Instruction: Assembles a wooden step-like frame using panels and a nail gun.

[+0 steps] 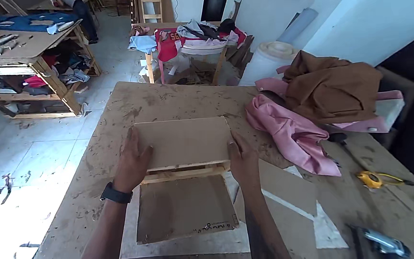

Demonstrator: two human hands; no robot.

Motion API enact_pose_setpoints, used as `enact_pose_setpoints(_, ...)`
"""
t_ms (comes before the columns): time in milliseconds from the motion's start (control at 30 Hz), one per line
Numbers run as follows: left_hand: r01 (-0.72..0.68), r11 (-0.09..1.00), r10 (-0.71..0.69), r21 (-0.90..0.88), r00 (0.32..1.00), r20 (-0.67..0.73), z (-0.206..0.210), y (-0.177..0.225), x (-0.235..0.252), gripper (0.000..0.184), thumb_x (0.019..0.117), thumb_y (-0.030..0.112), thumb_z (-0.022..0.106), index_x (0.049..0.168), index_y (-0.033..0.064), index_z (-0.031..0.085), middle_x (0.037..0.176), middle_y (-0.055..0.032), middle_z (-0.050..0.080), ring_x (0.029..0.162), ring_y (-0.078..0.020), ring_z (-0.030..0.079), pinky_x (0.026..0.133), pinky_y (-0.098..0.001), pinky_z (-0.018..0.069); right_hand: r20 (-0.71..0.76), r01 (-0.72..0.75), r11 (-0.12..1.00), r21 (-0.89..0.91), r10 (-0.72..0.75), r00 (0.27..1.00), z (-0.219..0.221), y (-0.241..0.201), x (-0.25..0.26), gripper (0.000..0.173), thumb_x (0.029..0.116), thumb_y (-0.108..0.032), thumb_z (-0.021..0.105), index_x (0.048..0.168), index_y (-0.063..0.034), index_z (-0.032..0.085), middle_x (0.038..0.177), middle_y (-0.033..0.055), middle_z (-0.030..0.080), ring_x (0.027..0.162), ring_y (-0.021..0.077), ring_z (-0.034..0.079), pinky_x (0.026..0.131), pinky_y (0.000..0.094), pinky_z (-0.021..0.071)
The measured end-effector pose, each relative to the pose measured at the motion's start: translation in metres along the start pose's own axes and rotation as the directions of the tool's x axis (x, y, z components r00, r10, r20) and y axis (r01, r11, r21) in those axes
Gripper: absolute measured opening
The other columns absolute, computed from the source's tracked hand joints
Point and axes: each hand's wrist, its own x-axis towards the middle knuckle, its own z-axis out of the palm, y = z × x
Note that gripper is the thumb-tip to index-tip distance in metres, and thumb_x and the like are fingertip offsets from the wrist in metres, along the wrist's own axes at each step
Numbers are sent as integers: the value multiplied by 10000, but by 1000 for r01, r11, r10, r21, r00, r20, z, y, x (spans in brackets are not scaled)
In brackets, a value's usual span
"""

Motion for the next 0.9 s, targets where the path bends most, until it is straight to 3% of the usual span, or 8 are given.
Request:
enact_pose_setpoints(133,3,993,-9,117,998,54,-5,3,1,943,937,685,558,1672,272,138,1743,31,78,1563,-228,255,1184,-613,369,73,-77,993,87,70,995,-1,-2,-2,468,1099,-396,418,1548,-278,485,1495,-25,570,1293,148,604,1070,496,515)
enact_pose_setpoints(267,7,976,-25,220,997,78,-4,10,3,990,834,809,597,1642,352,254,1740,-9,78,1501,-296,374,1049,-651,488,213,-214,908,360,144,966,-16,2,-6,451,1108,-348,432,1558,-356,460,1532,-81,531,1285,145,607,1021,470,548)
enact_pose_setpoints(367,0,971,-21,240,996,84,-5,9,3,989,835,808,597,1642,348,257,1738,-20,88,1529,-290,322,1093,-647,453,389,-308,819,484,114,914,-38,5,-5,462,1096,-338,470,1556,-374,460,1582,-123,465,1371,161,538,1081,478,508)
enact_pose_setpoints(467,-9,970,-10,244,997,79,-5,10,5,1001,830,805,605,1644,337,256,1736,-23,108,1550,-287,277,1129,-653,412,417,-261,851,456,55,907,-67,26,-4,442,1089,-315,474,1529,-289,510,1538,-64,525,1347,209,561,1055,502,527)
enact_pose_setpoints(633,-26,964,3,263,996,89,-6,9,6,976,835,781,623,1637,350,272,1733,-5,130,1565,-260,239,1173,-636,365,-40,-225,969,97,230,972,-214,204,-45,362,1060,-270,546,1357,-82,628,1350,111,651,1170,255,663,958,506,578)
enact_pose_setpoints(733,-34,955,8,294,996,88,-6,8,7,955,839,767,626,1632,360,281,1731,4,138,1569,-254,223,1186,-629,340,-305,-528,827,-192,461,833,-325,355,-110,481,1015,-362,600,1338,-5,618,1303,231,645,1195,317,636,1023,514,519)
enact_pose_setpoints(833,-36,955,6,295,995,101,-7,12,7,930,861,722,637,1636,370,264,1733,24,121,1573,-232,211,1198,-602,345,-302,-701,605,-377,635,711,-388,472,-163,737,929,-491,658,1443,20,523,1420,282,557,1345,373,537,1141,530,424)
enact_pose_setpoints(900,-31,952,0,304,995,103,-7,13,7,920,857,724,638,1632,397,264,1734,47,112,1570,-217,220,1193,-602,352,-265,-726,556,-404,689,675,-394,508,-177,769,857,-518,735,1407,-13,554,1321,229,634,1244,316,615,1081,495,485)
